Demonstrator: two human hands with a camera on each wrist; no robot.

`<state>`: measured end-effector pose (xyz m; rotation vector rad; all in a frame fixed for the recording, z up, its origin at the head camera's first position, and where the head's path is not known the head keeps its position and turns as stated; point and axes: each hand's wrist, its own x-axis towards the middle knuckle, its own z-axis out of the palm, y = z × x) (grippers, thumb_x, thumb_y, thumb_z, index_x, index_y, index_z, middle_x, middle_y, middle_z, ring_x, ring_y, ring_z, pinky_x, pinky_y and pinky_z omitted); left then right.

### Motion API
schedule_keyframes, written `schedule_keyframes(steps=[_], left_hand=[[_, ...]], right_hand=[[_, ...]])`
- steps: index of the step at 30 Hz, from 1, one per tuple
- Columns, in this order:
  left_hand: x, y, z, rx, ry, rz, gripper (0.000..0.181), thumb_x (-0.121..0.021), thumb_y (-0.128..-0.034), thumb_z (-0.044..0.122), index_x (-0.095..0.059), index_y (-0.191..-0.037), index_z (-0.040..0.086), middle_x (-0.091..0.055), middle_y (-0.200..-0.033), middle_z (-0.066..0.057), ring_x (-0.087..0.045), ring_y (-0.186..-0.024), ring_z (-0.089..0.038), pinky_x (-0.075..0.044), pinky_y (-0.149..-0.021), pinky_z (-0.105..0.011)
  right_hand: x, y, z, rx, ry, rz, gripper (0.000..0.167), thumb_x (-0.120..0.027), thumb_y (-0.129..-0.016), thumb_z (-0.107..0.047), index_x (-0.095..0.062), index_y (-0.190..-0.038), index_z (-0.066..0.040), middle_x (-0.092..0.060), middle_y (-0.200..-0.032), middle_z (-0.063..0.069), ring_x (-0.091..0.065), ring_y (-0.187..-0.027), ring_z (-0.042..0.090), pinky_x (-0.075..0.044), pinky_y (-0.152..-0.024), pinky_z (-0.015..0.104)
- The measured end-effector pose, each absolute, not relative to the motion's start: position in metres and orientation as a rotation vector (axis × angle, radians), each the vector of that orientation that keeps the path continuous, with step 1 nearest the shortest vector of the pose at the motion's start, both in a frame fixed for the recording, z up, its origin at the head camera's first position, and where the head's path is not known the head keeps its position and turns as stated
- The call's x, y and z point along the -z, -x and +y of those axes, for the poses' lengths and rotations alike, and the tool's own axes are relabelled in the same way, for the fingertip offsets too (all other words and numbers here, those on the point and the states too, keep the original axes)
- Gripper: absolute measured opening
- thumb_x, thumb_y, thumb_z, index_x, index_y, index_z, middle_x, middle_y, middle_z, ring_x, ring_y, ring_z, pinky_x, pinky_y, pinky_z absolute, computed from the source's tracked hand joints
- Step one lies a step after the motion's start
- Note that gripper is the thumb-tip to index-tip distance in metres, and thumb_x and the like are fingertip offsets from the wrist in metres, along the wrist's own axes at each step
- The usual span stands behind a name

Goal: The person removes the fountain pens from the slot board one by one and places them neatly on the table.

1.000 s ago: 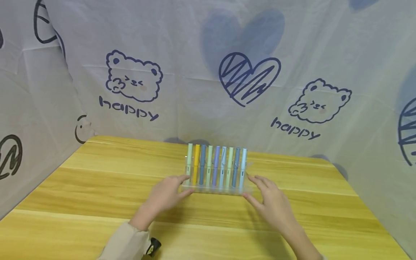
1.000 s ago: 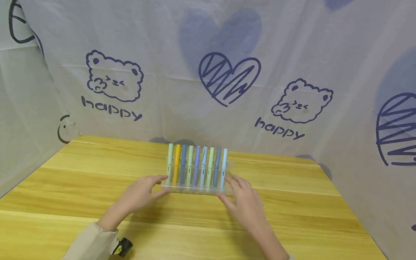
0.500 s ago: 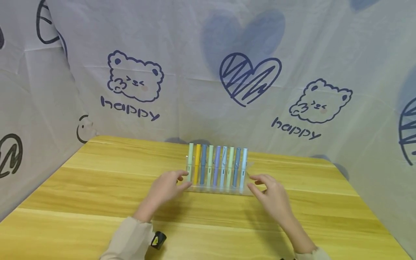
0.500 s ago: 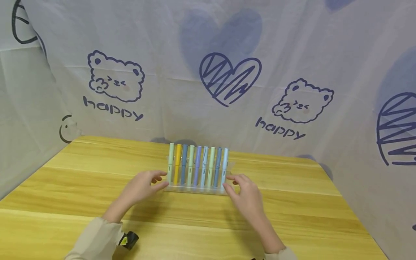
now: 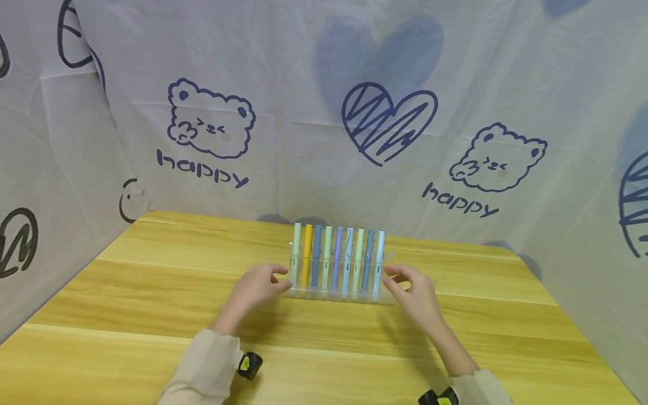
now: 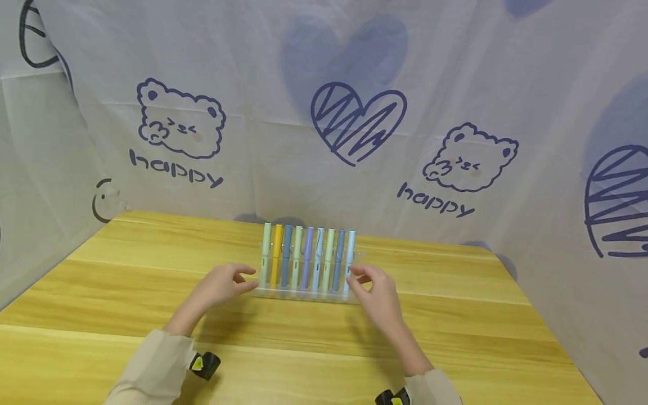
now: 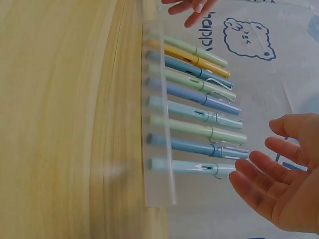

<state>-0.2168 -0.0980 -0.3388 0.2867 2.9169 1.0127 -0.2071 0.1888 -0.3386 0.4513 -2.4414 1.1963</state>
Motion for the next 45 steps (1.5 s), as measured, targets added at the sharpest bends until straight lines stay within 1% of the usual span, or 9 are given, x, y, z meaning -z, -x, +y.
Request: schedule_keyframes(steps=[2,4,9,12,16,24,38,41,45], left_hand=[[0.341,0.219,-0.099,-1.066,-0.282,2.887,0.035,-0.060,-0.0851,0.021,-0.059,-0.114,0.001,-0.061,-0.101,-0.015,-0.058,-0.087,-0.025,-0.050,-0.071,-0.039],[0.344,0.222,-0.101,-1.153,-0.264,2.837,0.034,-0.060,-0.0854,0.019,-0.059,-0.114,0.000,-0.061,-0.102,-0.016,-0.060,-0.082,-0.026,-0.050,-0.068,-0.037],[0.353,0.228,-0.103,-1.368,-0.176,2.665,0.034,-0.059,-0.0867,0.015,-0.056,-0.116,-0.002,-0.061,-0.086,-0.012,-0.057,-0.060,-0.021,-0.047,-0.048,-0.029],[0.355,0.229,-0.105,-1.407,-0.137,2.611,0.035,-0.058,-0.0875,0.015,-0.054,-0.117,-0.003,-0.061,-0.077,-0.010,-0.055,-0.055,-0.019,-0.043,-0.043,-0.026],[0.357,0.229,-0.105,-1.429,-0.093,2.544,0.035,-0.056,-0.0881,0.013,-0.051,-0.117,-0.005,-0.061,-0.073,-0.011,-0.053,-0.052,-0.016,-0.043,-0.044,-0.024],[0.364,0.231,-0.106,-1.509,-0.107,2.380,0.032,-0.051,-0.0906,0.011,-0.048,-0.118,-0.005,-0.062,-0.076,-0.012,-0.058,-0.054,-0.016,-0.050,-0.051,-0.029],[0.381,0.237,-0.105,-1.742,-0.011,2.159,0.027,-0.048,-0.0913,0.004,-0.046,-0.117,-0.006,-0.059,-0.072,-0.012,-0.056,-0.050,-0.013,-0.046,-0.045,-0.022],[0.383,0.238,-0.105,-1.753,0.006,2.154,0.027,-0.049,-0.0909,0.005,-0.048,-0.116,-0.006,-0.058,-0.072,-0.012,-0.056,-0.050,-0.013,-0.046,-0.045,-0.022],[0.383,0.238,-0.104,-1.765,0.032,2.154,0.027,-0.051,-0.0902,0.004,-0.049,-0.115,-0.007,-0.058,-0.071,-0.012,-0.055,-0.048,-0.013,-0.047,-0.044,-0.022]], right_hand=[[0.339,0.210,0.189,-1.247,-0.442,-2.432,0.017,-0.064,-0.080,-0.001,-0.063,-0.095,0.006,-0.063,-0.093,0.017,-0.059,-0.077,0.025,-0.050,-0.055,0.021],[0.340,0.213,0.190,-1.302,-0.426,-2.427,0.018,-0.064,-0.080,-0.001,-0.063,-0.096,0.007,-0.063,-0.093,0.019,-0.058,-0.076,0.023,-0.050,-0.054,0.022],[0.342,0.221,0.191,-1.445,-0.378,-2.421,0.020,-0.062,-0.081,0.004,-0.060,-0.099,0.010,-0.061,-0.097,0.023,-0.058,-0.076,0.018,-0.053,-0.056,0.029],[0.343,0.224,0.193,-1.511,-0.353,-2.419,0.020,-0.060,-0.081,0.005,-0.059,-0.101,0.011,-0.059,-0.099,0.024,-0.057,-0.077,0.017,-0.054,-0.057,0.033],[0.345,0.230,0.194,-1.599,-0.289,-2.436,0.023,-0.059,-0.083,0.003,-0.058,-0.106,0.010,-0.059,-0.099,0.024,-0.058,-0.078,0.016,-0.053,-0.057,0.028],[0.350,0.238,0.197,-1.658,-0.249,-2.444,0.028,-0.058,-0.084,0.002,-0.055,-0.111,0.010,-0.058,-0.099,0.024,-0.057,-0.078,0.011,-0.053,-0.058,0.026],[0.354,0.245,0.200,-1.664,-0.271,-2.453,0.029,-0.056,-0.086,0.002,-0.053,-0.113,0.009,-0.056,-0.102,0.025,-0.055,-0.078,0.005,-0.053,-0.063,0.030],[0.355,0.247,0.200,-1.680,-0.264,-2.450,0.030,-0.056,-0.085,0.003,-0.053,-0.114,0.009,-0.055,-0.105,0.026,-0.056,-0.080,0.008,-0.054,-0.065,0.033],[0.354,0.248,0.199,-1.693,-0.272,-2.448,0.032,-0.056,-0.085,0.004,-0.051,-0.116,0.009,-0.054,-0.108,0.027,-0.058,-0.085,0.017,-0.053,-0.067,0.033]])
